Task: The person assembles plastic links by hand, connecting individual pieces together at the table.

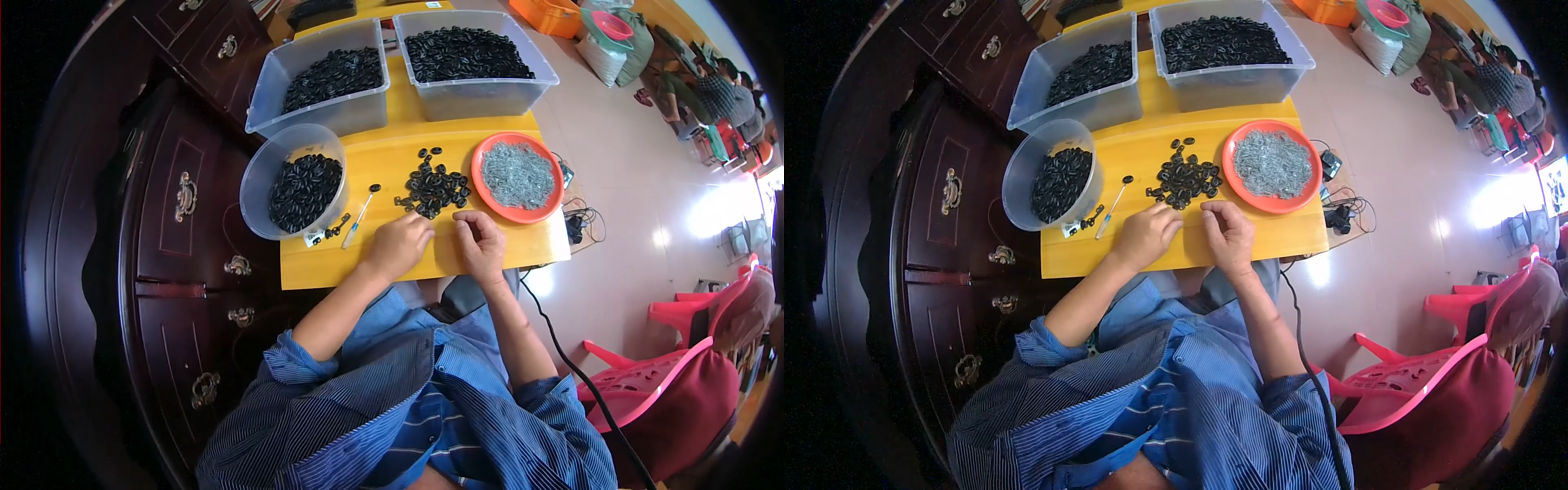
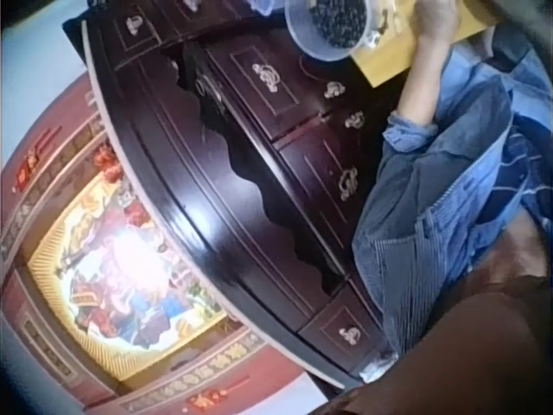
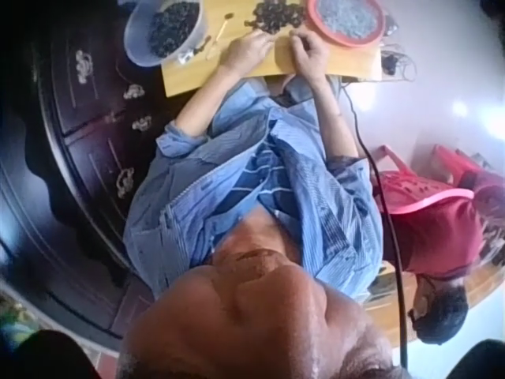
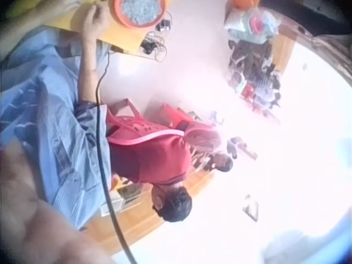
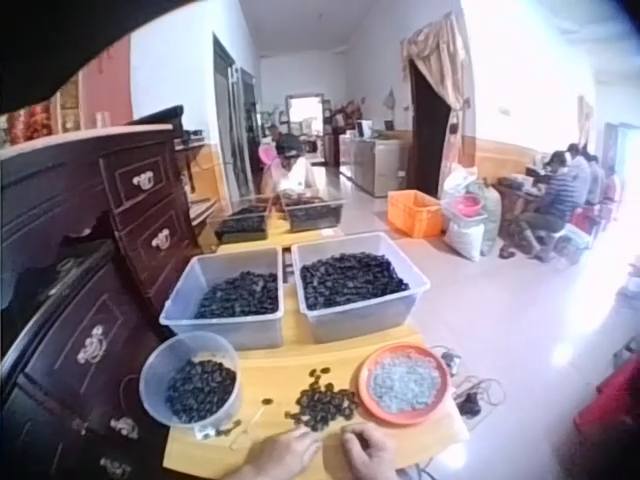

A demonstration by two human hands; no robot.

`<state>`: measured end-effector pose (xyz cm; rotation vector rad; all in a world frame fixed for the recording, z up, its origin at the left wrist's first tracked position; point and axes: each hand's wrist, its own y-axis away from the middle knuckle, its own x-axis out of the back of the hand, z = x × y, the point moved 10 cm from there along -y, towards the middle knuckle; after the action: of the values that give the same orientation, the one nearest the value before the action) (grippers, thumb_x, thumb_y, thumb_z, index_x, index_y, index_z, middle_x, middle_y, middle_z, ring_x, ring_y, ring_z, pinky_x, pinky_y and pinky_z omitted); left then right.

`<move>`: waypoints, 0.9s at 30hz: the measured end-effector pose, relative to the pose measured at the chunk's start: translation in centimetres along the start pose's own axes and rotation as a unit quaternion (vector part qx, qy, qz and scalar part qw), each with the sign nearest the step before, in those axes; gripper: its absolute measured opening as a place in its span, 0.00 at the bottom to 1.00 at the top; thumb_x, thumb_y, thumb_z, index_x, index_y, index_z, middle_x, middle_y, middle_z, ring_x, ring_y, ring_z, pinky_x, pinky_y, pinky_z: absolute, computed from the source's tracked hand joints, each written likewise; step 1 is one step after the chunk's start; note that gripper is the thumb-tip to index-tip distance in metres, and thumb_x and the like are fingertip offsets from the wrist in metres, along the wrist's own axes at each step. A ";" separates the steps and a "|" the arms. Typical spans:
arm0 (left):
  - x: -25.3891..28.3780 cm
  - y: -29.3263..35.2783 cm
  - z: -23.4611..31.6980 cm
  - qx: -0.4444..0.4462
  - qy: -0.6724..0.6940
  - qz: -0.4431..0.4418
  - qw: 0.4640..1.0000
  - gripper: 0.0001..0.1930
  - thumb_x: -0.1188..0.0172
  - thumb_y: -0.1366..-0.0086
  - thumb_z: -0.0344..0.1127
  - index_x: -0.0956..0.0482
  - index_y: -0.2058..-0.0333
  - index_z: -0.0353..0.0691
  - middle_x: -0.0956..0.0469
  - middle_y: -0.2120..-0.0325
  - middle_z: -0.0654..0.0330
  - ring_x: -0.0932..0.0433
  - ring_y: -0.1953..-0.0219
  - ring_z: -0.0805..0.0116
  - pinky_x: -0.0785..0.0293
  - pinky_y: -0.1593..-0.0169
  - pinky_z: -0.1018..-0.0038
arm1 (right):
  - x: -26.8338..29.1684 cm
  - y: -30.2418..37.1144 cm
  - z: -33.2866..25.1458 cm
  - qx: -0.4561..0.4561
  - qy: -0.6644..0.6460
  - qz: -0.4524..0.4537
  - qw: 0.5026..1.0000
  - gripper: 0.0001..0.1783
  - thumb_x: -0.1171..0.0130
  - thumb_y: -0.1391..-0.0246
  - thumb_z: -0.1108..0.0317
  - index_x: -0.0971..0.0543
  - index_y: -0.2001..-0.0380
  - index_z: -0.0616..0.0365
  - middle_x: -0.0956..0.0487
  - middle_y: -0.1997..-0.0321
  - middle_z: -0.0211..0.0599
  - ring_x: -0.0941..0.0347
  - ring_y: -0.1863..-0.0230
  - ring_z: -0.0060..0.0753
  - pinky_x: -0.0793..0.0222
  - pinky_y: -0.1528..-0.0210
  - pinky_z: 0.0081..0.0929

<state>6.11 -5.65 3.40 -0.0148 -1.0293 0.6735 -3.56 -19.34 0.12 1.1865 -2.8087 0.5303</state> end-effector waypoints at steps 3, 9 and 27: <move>0.0 0.2 -0.8 0.073 0.157 0.032 0.984 0.05 0.37 0.35 0.31 0.18 0.66 0.36 0.20 0.74 0.59 0.20 0.72 0.66 0.24 0.68 0.69 | -0.2 0.2 -0.1 -0.006 -0.018 -0.006 1.000 0.06 0.37 0.41 0.74 0.18 0.61 0.61 0.18 0.67 0.36 0.22 0.68 0.23 0.26 0.63 0.23; -2.0 -0.3 -0.6 0.167 0.366 0.000 0.916 0.05 0.38 0.32 0.28 0.20 0.68 0.35 0.22 0.77 0.68 0.26 0.73 0.83 0.28 0.69 0.79 | -0.7 1.6 -0.6 -0.053 -0.067 -0.059 0.995 0.05 0.38 0.39 0.72 0.20 0.61 0.62 0.21 0.69 0.28 0.26 0.68 0.17 0.28 0.63 0.19; -4.7 -10.6 8.3 -0.097 -0.014 -0.121 0.988 0.12 0.35 0.41 0.38 0.18 0.59 0.42 0.22 0.62 0.54 0.19 0.57 0.53 0.22 0.54 0.57 | 9.2 1.7 3.2 -0.110 -0.210 0.111 0.965 0.07 0.46 0.36 0.77 0.21 0.57 0.61 0.23 0.63 0.23 0.29 0.63 0.15 0.32 0.56 0.17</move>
<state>3.35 -19.05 7.56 -0.0493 -1.0992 0.3522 -10.90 -25.62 -1.81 1.0496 -3.2667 -0.0441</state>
